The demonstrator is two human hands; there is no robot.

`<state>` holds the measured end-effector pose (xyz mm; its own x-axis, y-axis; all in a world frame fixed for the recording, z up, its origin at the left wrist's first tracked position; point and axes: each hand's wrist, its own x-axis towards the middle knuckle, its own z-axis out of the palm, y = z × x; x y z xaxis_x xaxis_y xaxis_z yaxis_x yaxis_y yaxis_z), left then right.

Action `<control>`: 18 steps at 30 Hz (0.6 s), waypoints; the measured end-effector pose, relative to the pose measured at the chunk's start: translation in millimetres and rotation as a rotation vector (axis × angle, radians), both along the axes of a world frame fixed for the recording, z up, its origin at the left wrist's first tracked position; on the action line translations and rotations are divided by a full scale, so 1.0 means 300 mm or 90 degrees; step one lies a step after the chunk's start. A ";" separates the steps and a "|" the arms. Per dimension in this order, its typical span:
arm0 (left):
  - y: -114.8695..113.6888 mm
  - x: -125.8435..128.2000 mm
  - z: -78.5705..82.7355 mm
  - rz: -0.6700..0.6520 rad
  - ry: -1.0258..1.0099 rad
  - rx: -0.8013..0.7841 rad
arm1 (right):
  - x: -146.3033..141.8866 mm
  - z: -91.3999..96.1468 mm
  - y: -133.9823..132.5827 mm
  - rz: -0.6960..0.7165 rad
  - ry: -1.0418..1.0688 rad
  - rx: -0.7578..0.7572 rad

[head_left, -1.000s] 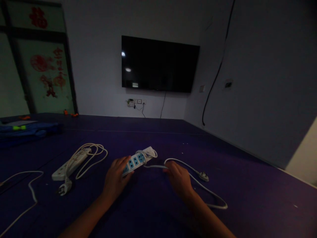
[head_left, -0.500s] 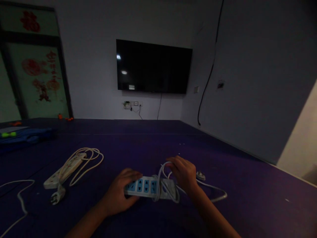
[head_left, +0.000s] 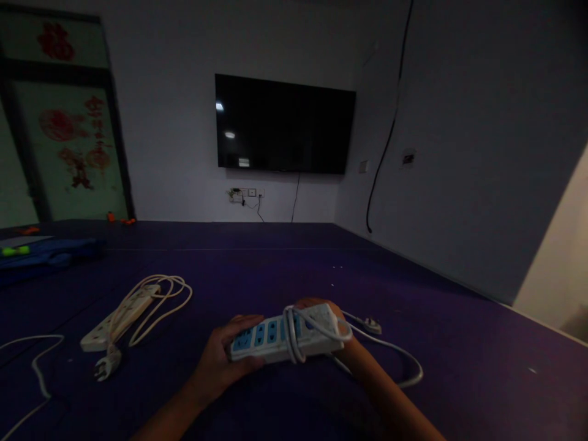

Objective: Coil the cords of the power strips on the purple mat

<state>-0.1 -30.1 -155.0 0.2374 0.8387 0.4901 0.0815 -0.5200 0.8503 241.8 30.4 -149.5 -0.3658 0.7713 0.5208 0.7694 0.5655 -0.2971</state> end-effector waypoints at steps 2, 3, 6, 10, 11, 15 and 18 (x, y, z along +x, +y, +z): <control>-0.003 0.004 0.011 0.032 -0.083 -0.068 | -0.009 -0.014 0.002 -0.012 -0.015 -0.032; -0.003 0.006 0.013 0.050 -0.119 -0.093 | -0.018 -0.019 0.002 -0.029 -0.037 -0.046; 0.004 0.010 0.013 0.100 -0.201 -0.145 | -0.055 -0.022 -0.012 -0.092 -0.131 -0.075; 0.022 0.014 0.015 0.161 -0.254 -0.173 | -0.099 -0.015 -0.047 -0.085 -0.194 -0.079; 0.026 0.014 0.016 0.177 -0.258 -0.172 | -0.105 -0.014 -0.054 -0.083 -0.201 -0.073; 0.044 0.000 0.014 0.255 -0.269 -0.137 | -0.112 -0.016 -0.068 -0.099 -0.241 -0.098; 0.066 -0.019 -0.006 0.328 -0.242 -0.096 | -0.121 -0.020 -0.072 -0.087 -0.265 -0.111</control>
